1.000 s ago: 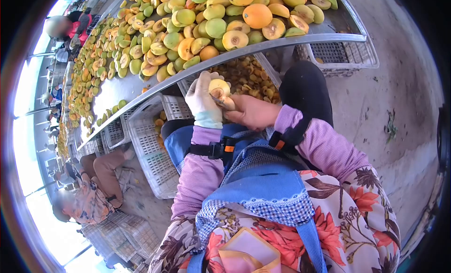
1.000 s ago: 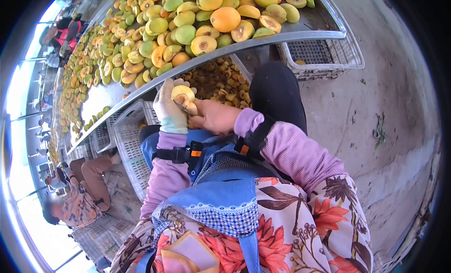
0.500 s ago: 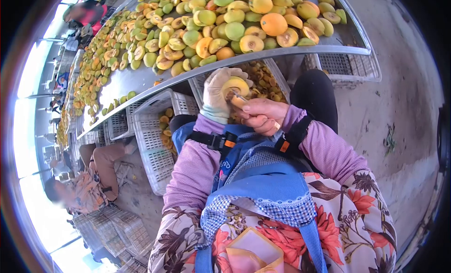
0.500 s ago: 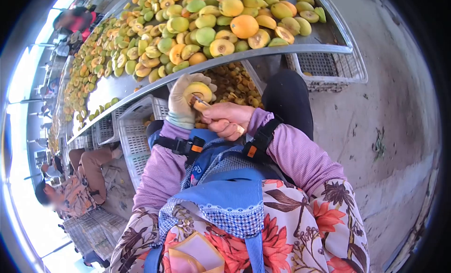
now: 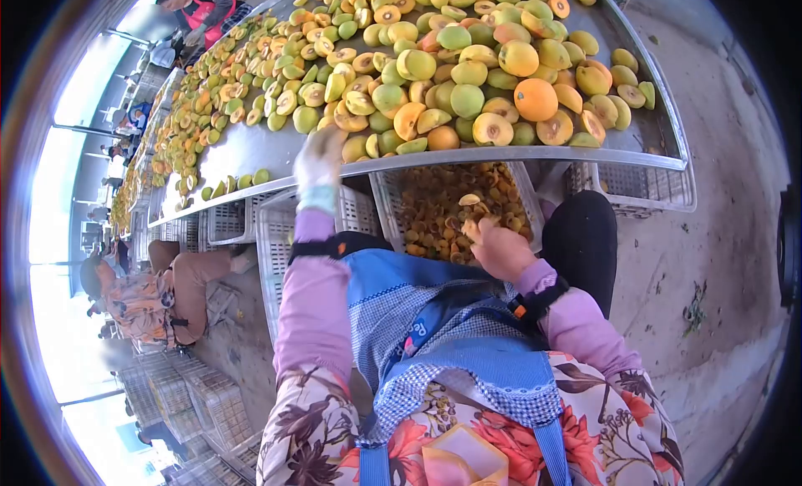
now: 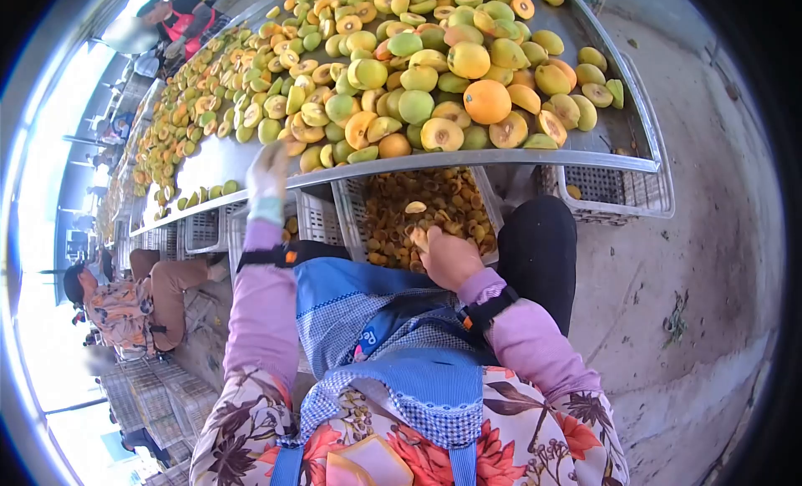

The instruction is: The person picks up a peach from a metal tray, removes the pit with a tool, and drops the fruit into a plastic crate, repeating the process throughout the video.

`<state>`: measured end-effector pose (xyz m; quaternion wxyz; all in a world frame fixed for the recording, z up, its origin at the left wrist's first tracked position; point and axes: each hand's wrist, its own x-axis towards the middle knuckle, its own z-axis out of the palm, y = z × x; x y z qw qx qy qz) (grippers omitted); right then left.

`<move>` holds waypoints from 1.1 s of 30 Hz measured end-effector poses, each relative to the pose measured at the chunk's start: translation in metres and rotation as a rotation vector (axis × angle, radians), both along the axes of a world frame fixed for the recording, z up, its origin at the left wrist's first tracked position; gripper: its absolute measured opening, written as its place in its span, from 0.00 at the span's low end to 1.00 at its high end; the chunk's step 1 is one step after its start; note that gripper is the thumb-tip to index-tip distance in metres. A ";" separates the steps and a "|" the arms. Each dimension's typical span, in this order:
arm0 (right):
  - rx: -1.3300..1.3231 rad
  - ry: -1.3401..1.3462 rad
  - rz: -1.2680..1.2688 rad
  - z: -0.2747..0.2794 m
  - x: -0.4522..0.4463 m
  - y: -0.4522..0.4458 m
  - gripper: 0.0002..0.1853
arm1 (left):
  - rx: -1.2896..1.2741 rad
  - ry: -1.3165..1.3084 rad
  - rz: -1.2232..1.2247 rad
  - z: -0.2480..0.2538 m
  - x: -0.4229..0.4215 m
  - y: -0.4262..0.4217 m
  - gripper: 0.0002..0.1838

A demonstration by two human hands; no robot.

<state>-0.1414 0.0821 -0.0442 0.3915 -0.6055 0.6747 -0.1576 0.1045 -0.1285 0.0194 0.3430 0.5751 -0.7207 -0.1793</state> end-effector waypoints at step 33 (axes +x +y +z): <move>-0.465 -0.454 -0.207 0.046 0.015 0.010 0.16 | 0.533 1.274 -0.145 -0.016 -0.144 0.147 0.25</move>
